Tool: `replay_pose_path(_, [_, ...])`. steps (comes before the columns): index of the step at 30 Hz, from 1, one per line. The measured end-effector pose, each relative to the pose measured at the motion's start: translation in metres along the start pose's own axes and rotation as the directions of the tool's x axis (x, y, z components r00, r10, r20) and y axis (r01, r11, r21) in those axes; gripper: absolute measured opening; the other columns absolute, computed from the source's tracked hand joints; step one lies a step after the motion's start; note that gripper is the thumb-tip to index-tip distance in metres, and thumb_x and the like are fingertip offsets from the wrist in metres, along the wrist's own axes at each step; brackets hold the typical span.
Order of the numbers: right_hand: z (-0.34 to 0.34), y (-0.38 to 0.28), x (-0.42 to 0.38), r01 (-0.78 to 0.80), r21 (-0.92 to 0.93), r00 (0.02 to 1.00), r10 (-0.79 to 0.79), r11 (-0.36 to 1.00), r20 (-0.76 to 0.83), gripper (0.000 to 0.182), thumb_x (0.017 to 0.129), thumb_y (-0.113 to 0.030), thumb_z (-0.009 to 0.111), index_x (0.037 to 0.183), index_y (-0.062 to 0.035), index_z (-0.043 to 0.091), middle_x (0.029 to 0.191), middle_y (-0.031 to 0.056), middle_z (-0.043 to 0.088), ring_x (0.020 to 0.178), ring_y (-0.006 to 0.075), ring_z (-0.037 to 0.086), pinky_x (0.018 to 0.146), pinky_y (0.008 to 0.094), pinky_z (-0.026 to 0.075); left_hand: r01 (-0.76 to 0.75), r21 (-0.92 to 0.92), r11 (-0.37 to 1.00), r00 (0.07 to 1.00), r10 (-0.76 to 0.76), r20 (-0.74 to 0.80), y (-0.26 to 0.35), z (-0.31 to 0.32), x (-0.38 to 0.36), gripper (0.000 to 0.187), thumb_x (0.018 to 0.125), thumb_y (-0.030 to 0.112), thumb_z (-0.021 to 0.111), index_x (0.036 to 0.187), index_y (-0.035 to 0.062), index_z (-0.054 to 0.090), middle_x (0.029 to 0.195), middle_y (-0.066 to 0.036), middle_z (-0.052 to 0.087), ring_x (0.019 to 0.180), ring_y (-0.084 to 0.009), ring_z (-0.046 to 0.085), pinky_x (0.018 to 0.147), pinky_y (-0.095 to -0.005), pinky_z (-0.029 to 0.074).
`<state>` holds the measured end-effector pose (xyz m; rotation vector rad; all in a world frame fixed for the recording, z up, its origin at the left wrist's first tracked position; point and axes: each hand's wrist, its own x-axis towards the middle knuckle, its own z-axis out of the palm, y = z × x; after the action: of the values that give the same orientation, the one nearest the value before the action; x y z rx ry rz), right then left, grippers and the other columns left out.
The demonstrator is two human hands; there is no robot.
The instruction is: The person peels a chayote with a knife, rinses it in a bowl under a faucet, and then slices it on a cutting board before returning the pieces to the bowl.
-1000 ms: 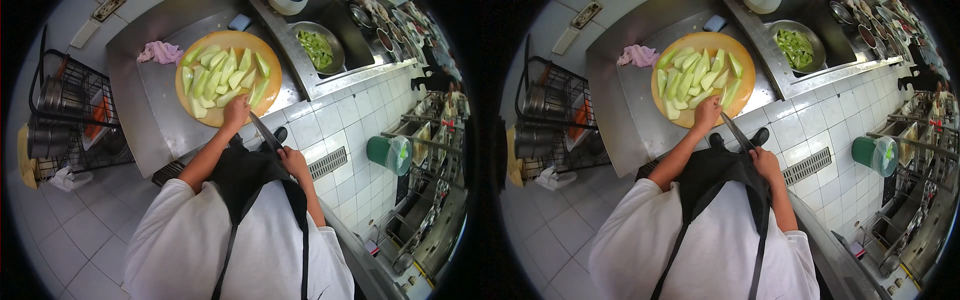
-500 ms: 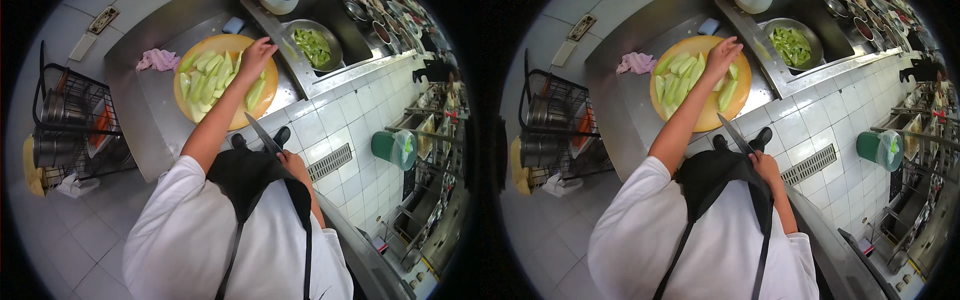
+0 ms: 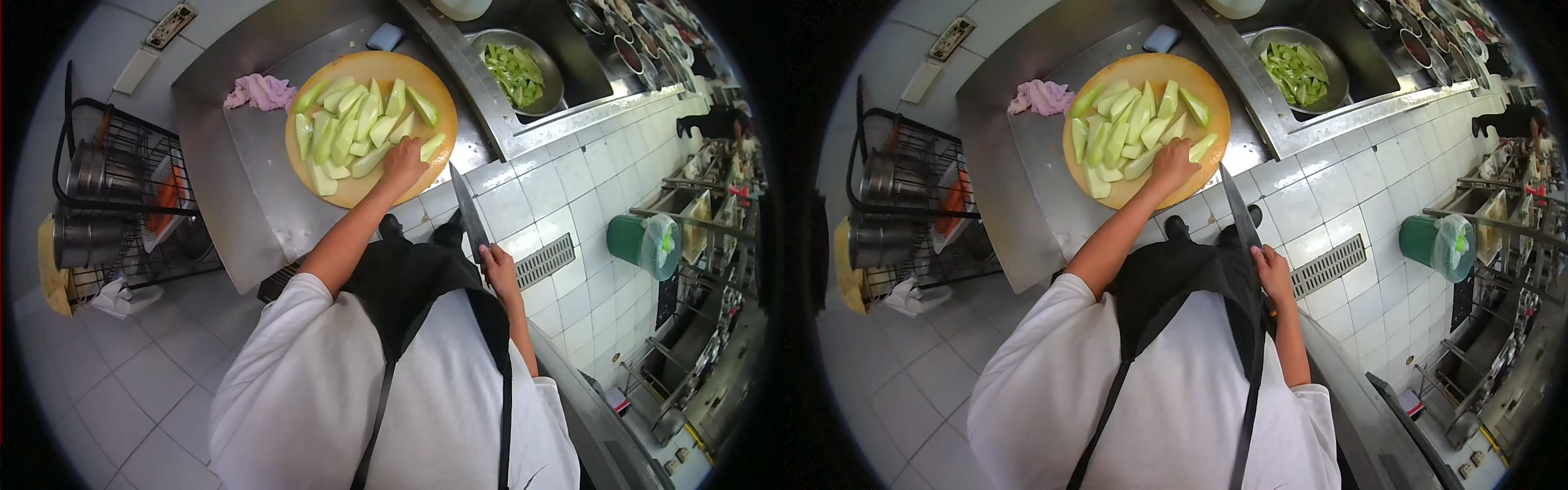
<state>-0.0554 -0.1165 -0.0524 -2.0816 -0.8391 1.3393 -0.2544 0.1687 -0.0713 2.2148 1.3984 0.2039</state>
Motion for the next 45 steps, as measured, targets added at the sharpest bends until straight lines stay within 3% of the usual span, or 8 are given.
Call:
replay_pose_path(13, [0.025, 0.008, 0.01, 0.124, 0.035, 0.984, -0.119, 0.992, -0.134, 0.045, 0.102, -0.036, 0.06, 0.079, 0.0002, 0.052, 0.064, 0.0074, 0.055, 0.057, 0.0124, 0.051, 0.054, 0.0328, 0.042, -0.278, -0.405, 0.871, 0.916, 0.114, -0.384, -0.025, -0.004, -0.028, 0.023, 0.079, 0.007, 0.079, 0.102, 0.0077, 0.073, 0.102, -0.007, 0.068, 0.093, -0.0249, 0.068, 0.079, -0.0376, 0.055])
replay_pose_path(17, [0.027, 0.0, 0.006, 0.092, 0.181, 0.99, -0.07, 0.979, -0.124, 0.04, 0.102, -0.035, 0.063, 0.076, -0.0073, 0.051, 0.061, -0.0019, 0.048, 0.05, 0.0068, 0.044, 0.045, 0.0271, 0.033, 0.059, -0.942, 0.329, 0.993, -0.115, 0.022, -0.035, 0.012, -0.025, 0.023, 0.089, 0.015, 0.076, 0.109, 0.0059, 0.069, 0.101, -0.004, 0.068, 0.091, -0.0168, 0.068, 0.079, -0.0333, 0.055])
replay_pose_path(19, [0.028, 0.003, 0.011, 0.067, 0.231, 0.994, -0.045, 0.971, -0.101, 0.039, 0.101, -0.034, 0.064, 0.077, -0.0064, 0.051, 0.062, -0.0017, 0.049, 0.05, 0.0062, 0.045, 0.044, 0.0271, 0.034, 0.127, -0.985, -0.119, 0.981, -0.128, 0.142, -0.031, 0.009, -0.022, 0.029, 0.092, 0.02, 0.075, 0.116, 0.0059, 0.066, 0.1, -0.003, 0.067, 0.089, -0.0136, 0.067, 0.078, -0.0307, 0.055])
replay_pose_path(22, [0.033, -0.008, 0.013, 0.177, 0.169, 0.975, -0.15, 0.97, -0.162, 0.028, 0.098, -0.027, 0.068, 0.088, -0.002, 0.06, 0.065, 0.0051, 0.055, 0.052, 0.0137, 0.053, 0.049, 0.0301, 0.041, 0.291, -0.883, -0.368, 0.942, -0.053, 0.332, -0.02, -0.009, -0.028, 0.032, 0.095, 0.026, 0.069, 0.12, 0.0075, 0.061, 0.094, -0.004, 0.065, 0.079, -0.0123, 0.063, 0.071, -0.0258, 0.052])
replay_pose_path(25, [0.027, -0.041, 0.009, 0.507, -0.428, 0.743, -0.631, 0.748, -0.224, 0.023, 0.092, -0.018, 0.07, 0.109, -0.0027, 0.066, 0.078, 0.0135, 0.063, 0.061, 0.0278, 0.063, 0.057, 0.0365, 0.05, 0.444, -0.833, -0.33, 0.895, 0.119, 0.43, -0.03, -0.006, -0.026, 0.028, 0.098, 0.031, 0.062, 0.115, 0.0086, 0.061, 0.086, -0.002, 0.058, 0.067, -0.0093, 0.054, 0.061, -0.0243, 0.046])
replay_pose_path(37, [0.037, -0.078, -0.003, 0.394, -0.624, 0.818, -0.568, 0.675, -0.097, 0.042, 0.081, -0.012, 0.073, 0.122, -0.0095, 0.065, 0.098, 0.0157, 0.06, 0.081, 0.035, 0.066, 0.069, 0.0441, 0.055, 0.612, -0.725, 0.315, 0.766, -0.01, 0.642, -0.041, -0.023, -0.038, 0.029, 0.1, 0.036, 0.054, 0.108, 0.0087, 0.059, 0.075, 0.001, 0.051, 0.051, -0.0047, 0.039, 0.043, -0.0209, 0.029])
replay_pose_path(42, [0.043, -0.069, -0.002, 0.425, -0.641, 0.805, -0.591, 0.64, -0.056, 0.047, 0.078, -0.012, 0.074, 0.124, -0.011, 0.064, 0.097, 0.0151, 0.057, 0.083, 0.0335, 0.066, 0.069, 0.0438, 0.056, 0.256, -0.407, 0.877, 0.918, -0.088, 0.387, -0.06, -0.008, -0.03, 0.043, 0.099, 0.04, 0.052, 0.117, 0.0025, 0.063, 0.093, -0.018, 0.068, 0.08, -0.0302, 0.064, 0.071, -0.0406, 0.05])
replay_pose_path(45, [0.042, -0.068, -0.002, 0.418, -0.656, 0.808, -0.587, 0.629, -0.049, 0.05, 0.078, -0.013, 0.075, 0.127, -0.0123, 0.062, 0.096, 0.0149, 0.056, 0.083, 0.0333, 0.066, 0.069, 0.0436, 0.056, 0.093, -0.209, 0.973, 0.952, -0.025, 0.306, -0.042, -0.028, -0.037, 0.045, 0.097, 0.04, 0.055, 0.12, 0.0036, 0.065, 0.105, -0.026, 0.07, 0.099, -0.0433, 0.066, 0.087, -0.0505, 0.051])
